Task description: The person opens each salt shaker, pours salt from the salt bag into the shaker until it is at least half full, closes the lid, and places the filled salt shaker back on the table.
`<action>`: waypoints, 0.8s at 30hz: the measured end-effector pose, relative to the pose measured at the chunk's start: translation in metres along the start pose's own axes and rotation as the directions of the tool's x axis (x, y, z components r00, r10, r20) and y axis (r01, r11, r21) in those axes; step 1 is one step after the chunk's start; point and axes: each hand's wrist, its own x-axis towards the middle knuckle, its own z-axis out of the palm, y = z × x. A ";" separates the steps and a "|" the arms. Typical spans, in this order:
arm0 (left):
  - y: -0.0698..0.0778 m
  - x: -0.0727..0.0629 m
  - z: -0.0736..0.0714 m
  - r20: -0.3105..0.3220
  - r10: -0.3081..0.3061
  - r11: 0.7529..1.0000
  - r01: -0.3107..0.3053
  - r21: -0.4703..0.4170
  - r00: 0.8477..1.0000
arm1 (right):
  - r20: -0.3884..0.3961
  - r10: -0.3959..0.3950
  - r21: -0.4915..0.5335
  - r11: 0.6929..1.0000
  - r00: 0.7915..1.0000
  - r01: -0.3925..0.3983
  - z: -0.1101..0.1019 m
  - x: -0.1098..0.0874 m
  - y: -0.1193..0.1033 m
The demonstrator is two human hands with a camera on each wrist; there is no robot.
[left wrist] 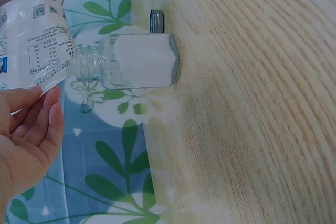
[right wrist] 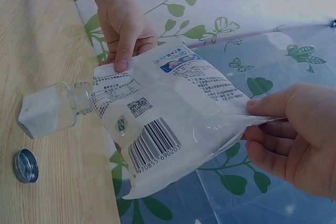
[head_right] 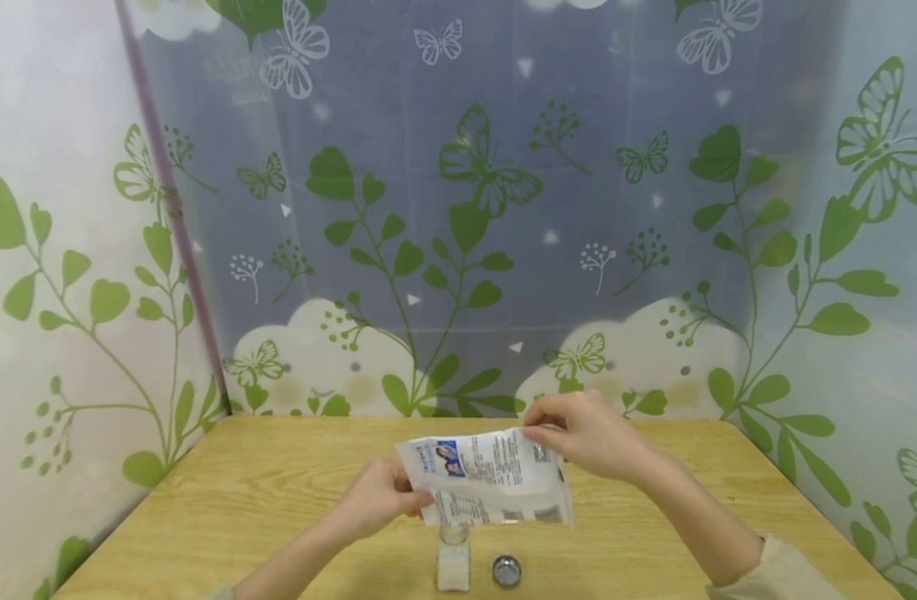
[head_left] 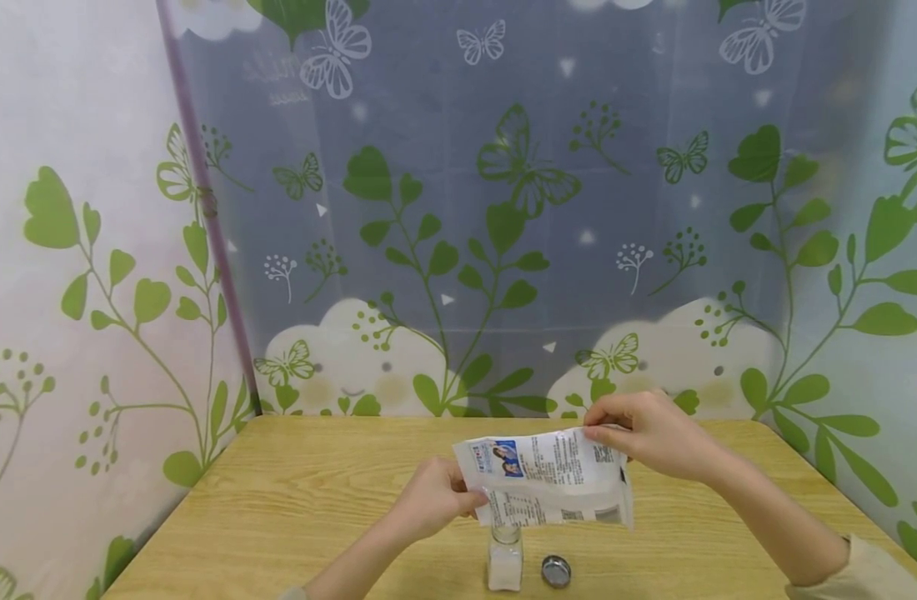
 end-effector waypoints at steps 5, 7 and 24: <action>0.000 0.000 0.000 0.001 -0.010 1.000 0.010 -0.011 1.000 | 0.000 0.000 -0.001 1.000 1.000 0.000 0.000 0.000 0.000; 0.001 -0.001 0.000 0.000 -0.014 1.000 0.014 -0.013 1.000 | 0.000 0.003 -0.003 1.000 1.000 -0.003 0.000 0.000 0.000; -0.002 0.000 0.001 -0.012 0.025 1.000 -0.025 0.011 1.000 | -0.002 0.024 0.001 1.000 1.000 -0.024 0.000 0.001 -0.001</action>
